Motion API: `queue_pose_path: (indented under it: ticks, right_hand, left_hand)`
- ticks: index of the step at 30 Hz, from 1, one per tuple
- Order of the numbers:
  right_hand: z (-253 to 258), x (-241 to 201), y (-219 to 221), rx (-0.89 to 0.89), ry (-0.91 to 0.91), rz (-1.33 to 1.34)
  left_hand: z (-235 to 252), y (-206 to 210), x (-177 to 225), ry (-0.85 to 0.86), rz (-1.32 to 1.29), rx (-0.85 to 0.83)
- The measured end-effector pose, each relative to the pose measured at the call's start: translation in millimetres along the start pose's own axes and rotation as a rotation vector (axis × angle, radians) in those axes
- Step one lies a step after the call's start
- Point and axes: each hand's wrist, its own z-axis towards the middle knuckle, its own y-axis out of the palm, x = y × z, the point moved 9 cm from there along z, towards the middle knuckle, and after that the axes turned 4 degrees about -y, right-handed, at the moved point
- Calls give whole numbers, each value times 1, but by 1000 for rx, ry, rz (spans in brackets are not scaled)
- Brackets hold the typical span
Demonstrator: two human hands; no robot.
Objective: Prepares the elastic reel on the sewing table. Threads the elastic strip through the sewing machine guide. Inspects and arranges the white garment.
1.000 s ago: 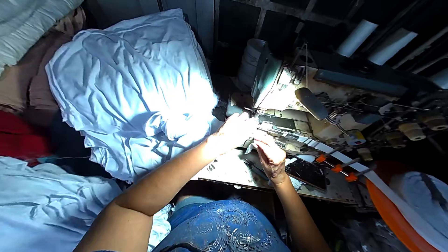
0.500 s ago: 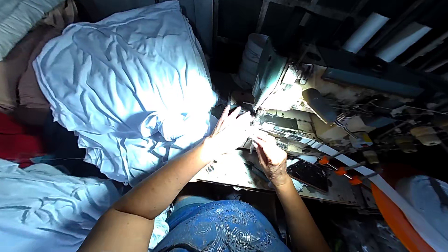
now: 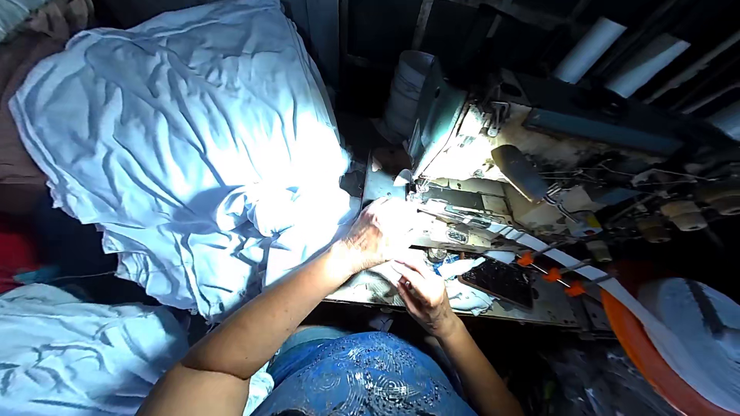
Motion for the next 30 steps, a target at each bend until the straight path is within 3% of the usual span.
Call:
queue_pose_path:
  ticks: [5, 8, 13, 19, 22, 24, 26, 30]
  right_hand:
    - [-18, 3, 9, -58, 88, 23]
    - [-24, 8, 1, -63, 148, -3]
    - [-31, 15, -19, -4, 238, -212]
    - [-40, 27, 0, -190, 386, -397]
    - [-39, 29, 11, -198, 349, -538]
    - [-32, 29, 14, -250, 319, -581]
    - [-26, 33, 9, -260, 349, -525]
    - [-6, 28, -26, -29, 374, -362]
  left_hand:
    - [-2, 11, -21, -177, 153, -137]
    - [8, 15, -53, -310, 45, -239]
    - [44, 18, -61, -221, 44, -397]
    - [52, 26, -89, -485, 138, -342]
    - [55, 32, -101, -569, 213, -383]
    - [48, 41, -119, -529, 240, -369]
    - [42, 45, -131, -398, 196, -233]
    - [41, 25, -109, -263, -3, -234]
